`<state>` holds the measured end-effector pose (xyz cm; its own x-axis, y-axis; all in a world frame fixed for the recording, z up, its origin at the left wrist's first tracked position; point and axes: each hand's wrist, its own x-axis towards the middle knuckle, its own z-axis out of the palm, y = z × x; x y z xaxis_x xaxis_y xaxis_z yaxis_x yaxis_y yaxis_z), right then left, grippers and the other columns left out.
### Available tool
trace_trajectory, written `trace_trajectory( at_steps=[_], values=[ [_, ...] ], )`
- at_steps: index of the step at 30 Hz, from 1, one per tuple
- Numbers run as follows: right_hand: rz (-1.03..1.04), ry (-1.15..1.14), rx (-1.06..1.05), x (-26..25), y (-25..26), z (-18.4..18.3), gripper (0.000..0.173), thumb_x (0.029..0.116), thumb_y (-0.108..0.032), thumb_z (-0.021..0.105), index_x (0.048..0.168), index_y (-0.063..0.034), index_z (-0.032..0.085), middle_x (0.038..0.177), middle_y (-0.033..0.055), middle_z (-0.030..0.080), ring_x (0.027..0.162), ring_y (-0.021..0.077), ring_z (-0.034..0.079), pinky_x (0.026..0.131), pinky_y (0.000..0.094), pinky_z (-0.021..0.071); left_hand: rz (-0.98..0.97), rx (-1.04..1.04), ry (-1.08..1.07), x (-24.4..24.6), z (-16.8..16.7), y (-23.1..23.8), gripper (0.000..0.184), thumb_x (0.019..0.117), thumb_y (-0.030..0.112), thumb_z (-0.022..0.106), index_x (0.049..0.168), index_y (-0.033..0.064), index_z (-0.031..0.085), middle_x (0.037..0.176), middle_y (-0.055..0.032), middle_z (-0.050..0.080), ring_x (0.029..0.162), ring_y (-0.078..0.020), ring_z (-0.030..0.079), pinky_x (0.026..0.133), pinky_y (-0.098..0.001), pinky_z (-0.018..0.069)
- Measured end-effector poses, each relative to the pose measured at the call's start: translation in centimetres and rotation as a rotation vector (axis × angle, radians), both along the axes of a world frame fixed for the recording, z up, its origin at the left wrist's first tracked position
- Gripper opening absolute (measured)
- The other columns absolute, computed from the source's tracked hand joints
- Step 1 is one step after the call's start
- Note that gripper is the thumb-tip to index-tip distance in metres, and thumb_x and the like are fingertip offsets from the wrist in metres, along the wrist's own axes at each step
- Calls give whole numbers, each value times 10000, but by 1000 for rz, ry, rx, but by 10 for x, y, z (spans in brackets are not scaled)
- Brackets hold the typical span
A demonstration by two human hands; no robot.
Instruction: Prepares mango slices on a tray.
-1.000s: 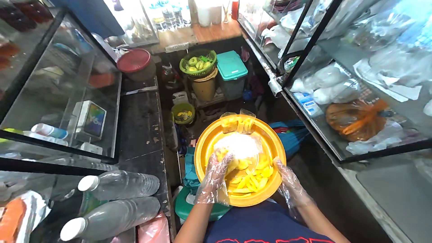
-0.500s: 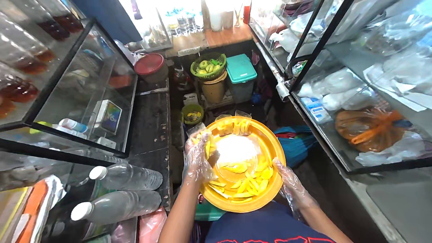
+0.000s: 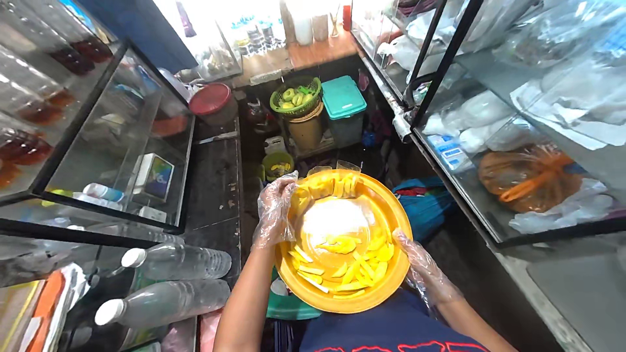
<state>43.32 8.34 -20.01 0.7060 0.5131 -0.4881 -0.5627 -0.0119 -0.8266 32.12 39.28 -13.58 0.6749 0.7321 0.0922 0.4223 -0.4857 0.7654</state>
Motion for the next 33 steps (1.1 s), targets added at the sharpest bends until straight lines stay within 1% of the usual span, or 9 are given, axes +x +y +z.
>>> trace_trajectory(
  at_steps=[8,13,16,21,23,25,28,31,33],
  values=[
    [57,-47,-101,6,-7,13,389,1106,-306,425,1330,-21,566,1107,82,706,983,105,700,848,273,600,37,-53,142,14,0,18,263,1048,204,554,1251,97,681,1217,-140,691,1186,-284,631,1042,-547,455],
    [54,-34,-94,7,-9,15,389,1101,-305,440,1353,-29,548,1110,71,705,977,90,699,843,255,600,-18,-113,53,-3,-9,9,479,1023,297,615,1461,142,501,1310,-111,659,1198,-248,639,1038,-510,496],
    [49,-23,-107,7,-9,15,399,1101,-309,441,1361,-22,535,1107,75,702,971,86,698,839,255,600,2,-83,59,-14,-11,7,548,1013,350,630,1502,170,460,1419,-139,583,1259,-305,598,1049,-535,477],
    [60,-17,-148,9,-8,13,410,1097,-319,452,1370,-24,528,1105,73,699,962,82,693,832,253,595,21,354,-92,-30,-7,-7,331,1026,305,612,1306,133,658,1392,-93,614,1263,-274,598,1057,-525,477],
    [56,-5,-129,9,-6,14,402,1098,-307,450,1368,-18,526,1100,78,699,956,87,697,828,256,598,-39,487,-107,-30,-1,-10,281,1003,253,651,1226,90,699,1360,-131,628,1288,-330,569,1078,-547,441],
    [50,3,-111,9,-4,16,394,1098,-299,449,1370,-23,524,1102,78,696,954,87,698,821,253,599,-68,515,-23,-29,5,-13,323,961,263,712,1235,93,696,1362,-173,599,1292,-396,531,1041,-596,430],
    [55,-3,-94,9,-2,17,389,1099,-289,447,1371,-22,523,1104,77,700,955,87,701,820,252,602,-21,443,294,-18,23,-16,454,911,349,772,1293,129,663,1418,-196,545,1299,-453,507,953,-665,454],
    [64,-9,-75,9,-1,17,391,1100,-279,445,1383,-18,508,1114,77,697,969,84,700,834,250,601,-47,465,353,-8,29,-9,224,919,242,764,1065,73,742,1297,-211,608,1232,-453,542,935,-646,460],
    [55,-1,-83,10,1,20,376,1100,-273,445,1371,-22,515,1095,64,699,950,75,700,820,238,600,-88,536,305,-10,27,-6,124,938,177,724,1018,85,746,1240,-187,643,1194,-426,576,922,-625,473]
  ],
)
